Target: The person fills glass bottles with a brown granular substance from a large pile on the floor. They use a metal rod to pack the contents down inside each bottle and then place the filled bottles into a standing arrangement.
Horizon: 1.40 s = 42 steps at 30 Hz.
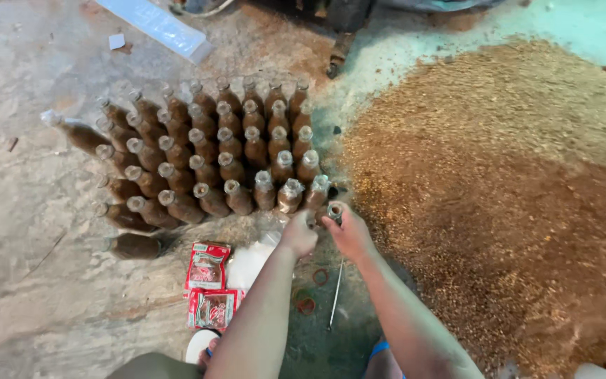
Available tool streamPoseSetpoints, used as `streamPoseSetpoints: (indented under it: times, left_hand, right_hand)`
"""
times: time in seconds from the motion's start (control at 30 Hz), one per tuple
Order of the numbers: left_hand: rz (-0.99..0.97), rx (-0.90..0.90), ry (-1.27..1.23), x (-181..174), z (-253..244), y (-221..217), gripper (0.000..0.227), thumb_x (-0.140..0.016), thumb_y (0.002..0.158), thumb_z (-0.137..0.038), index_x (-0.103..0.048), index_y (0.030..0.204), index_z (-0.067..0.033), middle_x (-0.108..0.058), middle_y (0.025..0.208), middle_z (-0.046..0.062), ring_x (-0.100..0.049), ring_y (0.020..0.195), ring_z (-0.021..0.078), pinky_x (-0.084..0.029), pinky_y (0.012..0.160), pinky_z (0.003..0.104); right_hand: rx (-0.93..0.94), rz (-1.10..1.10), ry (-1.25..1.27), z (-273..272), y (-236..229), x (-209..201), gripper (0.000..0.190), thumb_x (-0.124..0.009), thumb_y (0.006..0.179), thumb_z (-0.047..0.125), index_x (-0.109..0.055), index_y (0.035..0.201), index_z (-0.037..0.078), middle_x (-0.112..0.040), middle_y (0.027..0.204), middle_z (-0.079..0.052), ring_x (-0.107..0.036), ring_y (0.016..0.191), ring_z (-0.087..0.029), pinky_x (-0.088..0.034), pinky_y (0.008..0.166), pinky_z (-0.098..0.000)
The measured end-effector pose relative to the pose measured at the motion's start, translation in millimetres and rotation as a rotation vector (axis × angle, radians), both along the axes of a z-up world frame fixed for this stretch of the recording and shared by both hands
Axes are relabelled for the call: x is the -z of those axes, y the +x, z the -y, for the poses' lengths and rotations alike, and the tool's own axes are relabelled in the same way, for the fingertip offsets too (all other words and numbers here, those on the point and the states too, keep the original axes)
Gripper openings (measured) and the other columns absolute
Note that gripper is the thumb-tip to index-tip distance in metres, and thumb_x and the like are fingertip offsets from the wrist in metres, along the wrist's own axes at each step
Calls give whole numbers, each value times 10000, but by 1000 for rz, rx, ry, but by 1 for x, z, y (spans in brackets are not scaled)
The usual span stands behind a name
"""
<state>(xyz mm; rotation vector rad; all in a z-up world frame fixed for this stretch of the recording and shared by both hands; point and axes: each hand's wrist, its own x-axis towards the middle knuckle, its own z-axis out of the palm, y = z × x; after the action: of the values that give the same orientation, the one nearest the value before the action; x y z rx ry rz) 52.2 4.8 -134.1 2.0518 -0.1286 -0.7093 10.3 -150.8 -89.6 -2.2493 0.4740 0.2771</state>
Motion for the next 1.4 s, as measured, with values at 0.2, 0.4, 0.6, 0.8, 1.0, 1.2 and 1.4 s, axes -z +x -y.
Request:
streamPoseSetpoints:
  times: [0.2, 0.4, 0.6, 0.8, 1.0, 1.2, 1.4]
  left_hand:
    - [-220, -231, -457, 25, 6, -6, 761, -395, 782, 151, -405, 1538, 72, -523, 1466, 348, -506, 1386, 446, -394, 1186, 526]
    - [-173, -154, -375, 78, 17, -4, 793, -465, 731, 122, -547, 1489, -98, -635, 1417, 154, -582, 1342, 238, -482, 1141, 369]
    - [-199, -340, -697, 37, 29, -20, 719, -422, 779, 234, -482, 1479, 83, -604, 1371, 285, -548, 1272, 247, -482, 1121, 377]
    - [-202, -358, -588, 36, 7, -25, 703, -442, 812, 157, -510, 1492, -6, -620, 1398, 254, -585, 1320, 269, -467, 1145, 381]
    - [-215, -362, -618, 47, 12, -19, 739, -436, 797, 183, -456, 1518, 22, -536, 1463, 339, -500, 1406, 389, -411, 1185, 430]
    - [-270, -373, -628, 64, 15, -21, 785, -440, 767, 176, -492, 1518, -46, -603, 1433, 250, -567, 1360, 300, -448, 1143, 374]
    - [-280, -405, -605, 45, 10, -26, 753, -454, 781, 152, -526, 1497, -68, -660, 1364, 207, -631, 1223, 220, -509, 1053, 318]
  right_hand:
    - [-63, 24, 41, -8, 3, -43, 494, -648, 1039, 304, -537, 1453, 58, -684, 1306, -206, -633, 1251, -388, -532, 1038, -520]
    - [-51, 43, -54, 7, 4, 10, 493, -696, 974, 364, -588, 1390, 121, -719, 1242, -198, -648, 1205, -398, -543, 1000, -547]
    - [24, -20, -27, 9, -5, 1, 497, -674, 997, 392, -605, 1385, 89, -715, 1255, -201, -641, 1236, -388, -529, 1041, -527]
    - [36, 3, -20, -5, -15, -40, 468, -657, 1004, 382, -605, 1394, 129, -731, 1255, -152, -673, 1200, -370, -541, 1013, -502]
    - [29, -6, -100, 2, -8, -36, 493, -666, 988, 446, -615, 1345, 110, -728, 1214, -194, -670, 1166, -407, -546, 982, -557]
    - [-4, -18, -104, 15, 0, -23, 459, -636, 1002, 458, -618, 1265, 82, -729, 1183, -212, -667, 1153, -421, -534, 978, -588]
    - [-5, -12, -41, 7, -10, -11, 414, -573, 1078, 369, -583, 1330, 40, -726, 1175, -198, -678, 1153, -400, -563, 969, -542]
